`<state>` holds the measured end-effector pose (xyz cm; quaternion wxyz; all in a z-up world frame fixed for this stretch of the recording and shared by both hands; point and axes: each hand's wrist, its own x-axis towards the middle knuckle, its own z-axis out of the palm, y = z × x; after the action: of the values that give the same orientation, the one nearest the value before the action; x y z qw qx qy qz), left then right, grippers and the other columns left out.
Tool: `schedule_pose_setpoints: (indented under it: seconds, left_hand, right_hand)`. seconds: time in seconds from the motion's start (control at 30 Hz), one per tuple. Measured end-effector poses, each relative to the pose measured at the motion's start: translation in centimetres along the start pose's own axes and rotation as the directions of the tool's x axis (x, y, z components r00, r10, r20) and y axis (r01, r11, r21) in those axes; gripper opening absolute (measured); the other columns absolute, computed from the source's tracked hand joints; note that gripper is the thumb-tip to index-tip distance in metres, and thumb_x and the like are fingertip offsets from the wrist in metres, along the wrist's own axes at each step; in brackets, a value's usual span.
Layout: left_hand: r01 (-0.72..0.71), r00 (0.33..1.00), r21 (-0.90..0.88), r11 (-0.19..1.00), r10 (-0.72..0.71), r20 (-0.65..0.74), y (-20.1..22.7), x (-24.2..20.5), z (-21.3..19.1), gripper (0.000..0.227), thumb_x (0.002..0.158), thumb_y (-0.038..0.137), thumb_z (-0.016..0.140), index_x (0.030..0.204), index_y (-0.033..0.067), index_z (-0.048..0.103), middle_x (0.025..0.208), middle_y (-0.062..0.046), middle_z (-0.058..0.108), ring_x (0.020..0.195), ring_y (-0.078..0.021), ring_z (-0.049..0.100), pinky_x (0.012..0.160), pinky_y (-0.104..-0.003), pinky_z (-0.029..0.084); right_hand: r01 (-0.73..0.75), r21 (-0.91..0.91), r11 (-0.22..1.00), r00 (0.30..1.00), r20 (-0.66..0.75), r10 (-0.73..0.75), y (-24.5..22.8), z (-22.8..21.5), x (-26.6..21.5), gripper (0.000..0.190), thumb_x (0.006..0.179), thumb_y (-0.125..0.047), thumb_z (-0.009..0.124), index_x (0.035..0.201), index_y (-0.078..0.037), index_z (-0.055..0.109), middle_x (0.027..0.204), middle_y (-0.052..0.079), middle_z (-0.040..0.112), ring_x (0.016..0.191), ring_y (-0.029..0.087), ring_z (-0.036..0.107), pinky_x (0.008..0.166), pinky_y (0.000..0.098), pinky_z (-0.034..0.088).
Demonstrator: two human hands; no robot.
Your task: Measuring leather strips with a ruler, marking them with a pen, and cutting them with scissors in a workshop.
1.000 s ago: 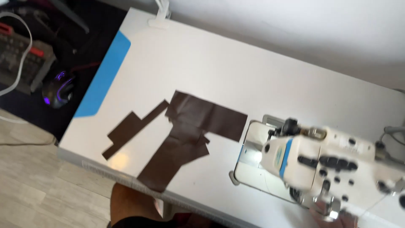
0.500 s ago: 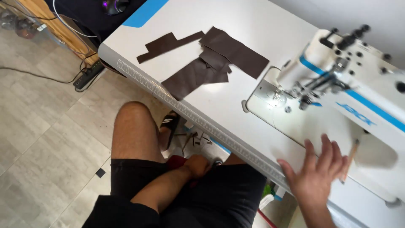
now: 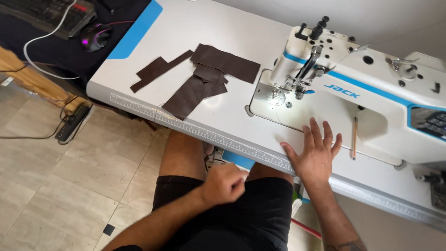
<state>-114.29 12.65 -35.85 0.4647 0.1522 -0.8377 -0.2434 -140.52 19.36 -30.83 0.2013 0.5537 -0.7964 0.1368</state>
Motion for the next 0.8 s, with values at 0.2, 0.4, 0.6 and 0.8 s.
schedule_pose_setpoints:
  seconds: [0.2, 0.4, 0.6, 0.8]
  left_hand:
    - [-0.095, 0.993, 0.167, 0.981, 0.105, -0.052, -5.9, 8.0, -4.5, 0.016, 0.088, 0.010, 0.066, 0.100, 0.0145, 0.076, 0.065, 0.001, 0.056, 0.060, -0.0176, 0.058, 0.055, -0.029, 0.050]
    - [-0.273, 0.961, 0.195, 0.942, 0.255, 0.111, -8.3, 13.3, -0.2, 0.017, 0.087, 0.010, 0.071, 0.104, 0.0096, 0.072, 0.089, -0.007, 0.062, 0.087, -0.0274, 0.063, 0.069, -0.039, 0.052]
    - [-0.321, 0.925, 0.187, 0.928, 0.265, 0.272, -9.6, 15.1, 3.8, 0.023, 0.084, 0.016, 0.076, 0.102, 0.0016, 0.075, 0.108, -0.016, 0.070, 0.110, -0.0351, 0.063, 0.081, -0.047, 0.052]
    - [-0.308, 0.917, 0.310, 0.899, 0.193, 0.348, -7.8, 14.6, 2.1, 0.027, 0.094, 0.024, 0.070, 0.110, 0.0026, 0.076, 0.122, -0.016, 0.067, 0.121, -0.0312, 0.060, 0.094, -0.043, 0.050]
  right_hand:
    - [-0.027, 0.000, 1.000, 1.000, -0.011, 0.027, 0.4, 0.8, 0.3, 0.070, 0.093, -0.070, 0.064, 0.127, -0.009, 0.072, 0.143, 0.011, 0.067, 0.145, 0.032, 0.049, 0.123, 0.0593, 0.019]
    - [-0.053, -0.004, 0.999, 0.989, 0.138, 0.053, -0.1, -0.4, 1.1, 0.082, 0.094, -0.072, 0.056, 0.138, -0.004, 0.064, 0.156, 0.018, 0.051, 0.151, 0.039, 0.036, 0.121, 0.0608, 0.022]
    - [-0.109, -0.049, 0.993, 0.902, 0.415, 0.120, -0.8, -1.6, 1.5, 0.093, 0.095, -0.079, 0.038, 0.159, -0.011, 0.043, 0.173, 0.019, 0.015, 0.159, 0.045, 0.005, 0.124, 0.0680, 0.006]
    - [-0.109, -0.037, 0.993, 0.876, 0.470, 0.113, -0.6, -1.4, 1.2, 0.100, 0.095, -0.085, 0.030, 0.164, -0.013, 0.032, 0.173, 0.019, 0.008, 0.159, 0.044, -0.004, 0.122, 0.0681, -0.004]
